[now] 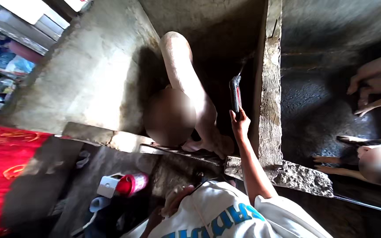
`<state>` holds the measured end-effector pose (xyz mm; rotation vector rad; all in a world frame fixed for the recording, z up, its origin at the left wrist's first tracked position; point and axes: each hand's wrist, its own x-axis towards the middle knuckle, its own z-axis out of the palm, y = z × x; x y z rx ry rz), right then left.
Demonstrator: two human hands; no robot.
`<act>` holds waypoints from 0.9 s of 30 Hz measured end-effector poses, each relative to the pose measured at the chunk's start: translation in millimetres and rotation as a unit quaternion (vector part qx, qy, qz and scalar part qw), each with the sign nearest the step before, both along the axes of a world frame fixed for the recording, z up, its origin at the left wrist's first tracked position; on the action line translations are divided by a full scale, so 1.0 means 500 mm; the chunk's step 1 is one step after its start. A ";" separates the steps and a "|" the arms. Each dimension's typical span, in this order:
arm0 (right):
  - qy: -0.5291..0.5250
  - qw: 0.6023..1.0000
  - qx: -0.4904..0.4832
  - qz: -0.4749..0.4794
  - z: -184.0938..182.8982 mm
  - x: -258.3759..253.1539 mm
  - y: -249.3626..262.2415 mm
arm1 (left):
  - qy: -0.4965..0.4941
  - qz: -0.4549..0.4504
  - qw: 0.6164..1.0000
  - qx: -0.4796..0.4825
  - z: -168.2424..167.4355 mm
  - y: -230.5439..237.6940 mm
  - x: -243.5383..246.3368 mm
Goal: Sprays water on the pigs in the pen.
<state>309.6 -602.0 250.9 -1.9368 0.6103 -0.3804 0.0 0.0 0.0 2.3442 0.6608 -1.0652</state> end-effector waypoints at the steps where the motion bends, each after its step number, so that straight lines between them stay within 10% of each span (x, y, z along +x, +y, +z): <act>1: -0.007 1.000 -0.009 -0.005 0.003 -0.009 0.001 | -0.024 -0.011 1.000 -0.001 -0.005 0.003 -0.005; 10: -0.183 0.974 0.091 0.097 0.003 -0.160 0.008 | -0.038 0.006 0.999 -0.020 0.070 -0.051 -0.014; 27: 0.000 0.986 0.126 0.113 -0.034 -0.150 -0.053 | -0.042 0.019 0.998 -0.035 0.178 -0.136 0.046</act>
